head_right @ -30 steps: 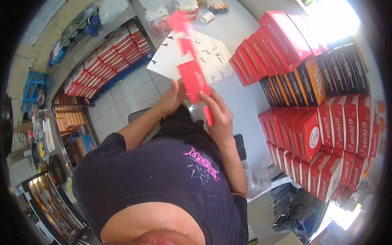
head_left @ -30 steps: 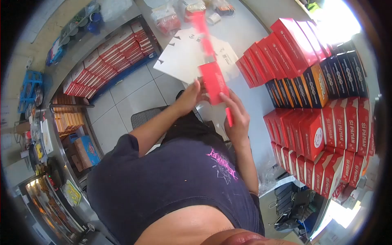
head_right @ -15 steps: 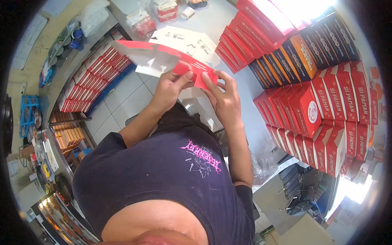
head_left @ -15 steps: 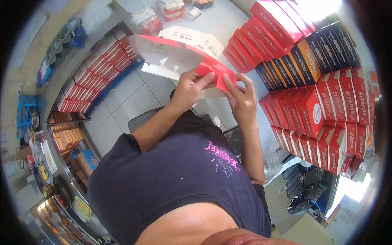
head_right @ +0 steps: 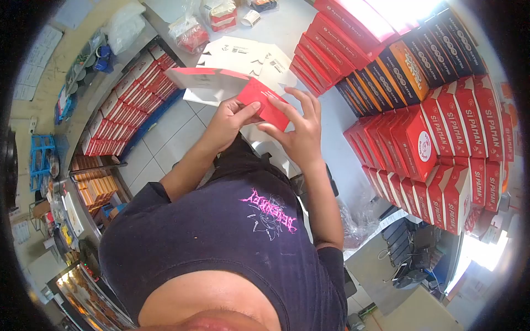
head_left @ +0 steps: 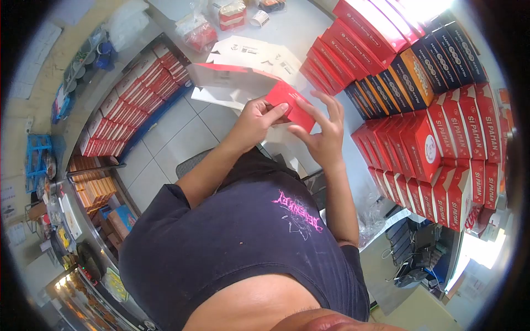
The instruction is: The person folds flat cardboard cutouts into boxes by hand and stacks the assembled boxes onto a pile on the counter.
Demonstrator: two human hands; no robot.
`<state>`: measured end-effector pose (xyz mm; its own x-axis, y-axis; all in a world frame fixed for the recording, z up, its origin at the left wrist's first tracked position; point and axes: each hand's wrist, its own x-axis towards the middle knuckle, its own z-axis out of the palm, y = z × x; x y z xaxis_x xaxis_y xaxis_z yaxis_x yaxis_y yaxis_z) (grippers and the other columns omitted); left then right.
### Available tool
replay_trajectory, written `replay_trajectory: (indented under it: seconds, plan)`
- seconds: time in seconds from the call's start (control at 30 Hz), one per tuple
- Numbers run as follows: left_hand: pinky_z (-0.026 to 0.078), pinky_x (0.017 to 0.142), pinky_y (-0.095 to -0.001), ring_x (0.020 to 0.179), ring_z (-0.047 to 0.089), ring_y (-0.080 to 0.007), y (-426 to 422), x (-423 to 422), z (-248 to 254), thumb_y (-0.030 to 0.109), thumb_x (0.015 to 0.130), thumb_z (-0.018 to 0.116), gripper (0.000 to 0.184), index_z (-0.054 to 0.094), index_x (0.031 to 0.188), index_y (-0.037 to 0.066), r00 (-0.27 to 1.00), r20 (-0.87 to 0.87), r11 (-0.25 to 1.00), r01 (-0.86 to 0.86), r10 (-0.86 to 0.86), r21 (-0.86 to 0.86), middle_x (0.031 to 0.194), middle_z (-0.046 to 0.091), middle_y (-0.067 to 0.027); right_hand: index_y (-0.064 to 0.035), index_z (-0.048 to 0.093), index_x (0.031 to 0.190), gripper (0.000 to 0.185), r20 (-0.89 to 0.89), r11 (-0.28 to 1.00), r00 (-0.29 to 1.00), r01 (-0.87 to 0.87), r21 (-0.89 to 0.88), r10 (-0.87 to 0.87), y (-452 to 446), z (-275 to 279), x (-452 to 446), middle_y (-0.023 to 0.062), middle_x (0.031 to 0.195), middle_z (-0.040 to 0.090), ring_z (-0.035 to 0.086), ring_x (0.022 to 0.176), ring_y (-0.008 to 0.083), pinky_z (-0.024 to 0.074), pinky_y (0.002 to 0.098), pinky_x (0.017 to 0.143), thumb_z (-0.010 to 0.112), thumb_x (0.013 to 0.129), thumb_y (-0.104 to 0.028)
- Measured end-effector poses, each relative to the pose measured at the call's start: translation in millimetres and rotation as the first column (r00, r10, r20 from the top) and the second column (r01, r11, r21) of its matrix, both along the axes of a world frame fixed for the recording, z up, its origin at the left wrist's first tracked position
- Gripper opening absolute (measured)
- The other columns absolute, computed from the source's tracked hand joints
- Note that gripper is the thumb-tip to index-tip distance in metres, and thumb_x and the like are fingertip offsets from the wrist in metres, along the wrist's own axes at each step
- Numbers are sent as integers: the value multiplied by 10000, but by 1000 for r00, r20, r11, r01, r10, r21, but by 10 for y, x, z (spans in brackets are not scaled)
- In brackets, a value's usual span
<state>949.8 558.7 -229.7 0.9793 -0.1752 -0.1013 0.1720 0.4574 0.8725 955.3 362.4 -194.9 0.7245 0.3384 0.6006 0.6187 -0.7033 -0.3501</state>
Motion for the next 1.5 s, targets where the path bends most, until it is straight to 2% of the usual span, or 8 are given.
replay_trajectory:
  seconds: [0.17,0.3,0.37,0.77,1.07,1.3,1.47,1.5]
  plan:
    - [570,947,-340,1064,680,-169,87,10,-33,212,1058,568,357,558,1343,-2,928,90,931,355,-361,82,1132,691,-66,-50,685,1070,270,-558,941,790,-69,331,254,-98,47,2,173,1341,660,735,977,295,578,378,815,809,859,-164]
    - [586,921,-381,1086,674,-190,117,59,111,256,1072,531,369,569,1316,-17,959,-147,953,206,-242,-223,1108,678,-67,-57,669,1074,267,-560,982,822,-3,187,109,31,-15,-94,146,1306,682,751,938,280,594,357,772,800,863,-156]
    - [607,855,-397,1049,685,-207,171,184,334,316,1078,522,400,586,1295,-14,942,-303,982,-173,145,-69,1067,676,-66,-73,691,1028,236,-69,986,984,-167,2,167,64,-186,-63,186,1192,721,751,919,276,600,350,754,816,831,-102]
    - [574,703,-316,790,682,-154,-82,52,-60,99,914,777,224,678,1103,31,987,79,975,-151,140,164,911,701,-57,-70,691,1089,218,10,979,999,45,199,-48,150,-179,-49,213,1293,674,731,1024,342,602,385,798,756,882,-93]
    - [547,749,-324,870,683,-169,73,151,-39,228,990,696,239,641,1133,44,944,-205,964,238,-259,-119,1009,715,-63,-70,554,1367,653,-384,892,878,-99,441,287,-4,-166,-52,293,1415,551,641,1197,426,556,438,946,847,791,-170]
    - [540,943,-361,999,703,-194,209,445,4,251,1021,611,233,637,1140,52,954,-295,887,-98,-45,-451,1039,731,-62,-67,373,1509,701,-506,931,861,149,334,44,-49,-620,-306,277,1280,628,663,1166,393,523,432,986,691,884,-49]
    - [499,1030,-437,1220,616,-282,103,161,-335,243,959,685,413,581,1340,121,991,-12,982,132,-132,136,1326,622,-130,-90,365,1552,606,-649,877,737,172,450,189,-198,-997,-290,274,1186,657,690,969,354,534,419,872,494,971,22]
    - [477,1050,-465,1266,579,-298,49,9,-302,277,960,692,437,588,1362,138,912,316,754,-12,-261,657,1378,583,-140,-99,357,1566,617,-592,842,750,91,532,293,-216,-988,-236,270,1172,660,687,945,336,534,412,849,484,975,24]
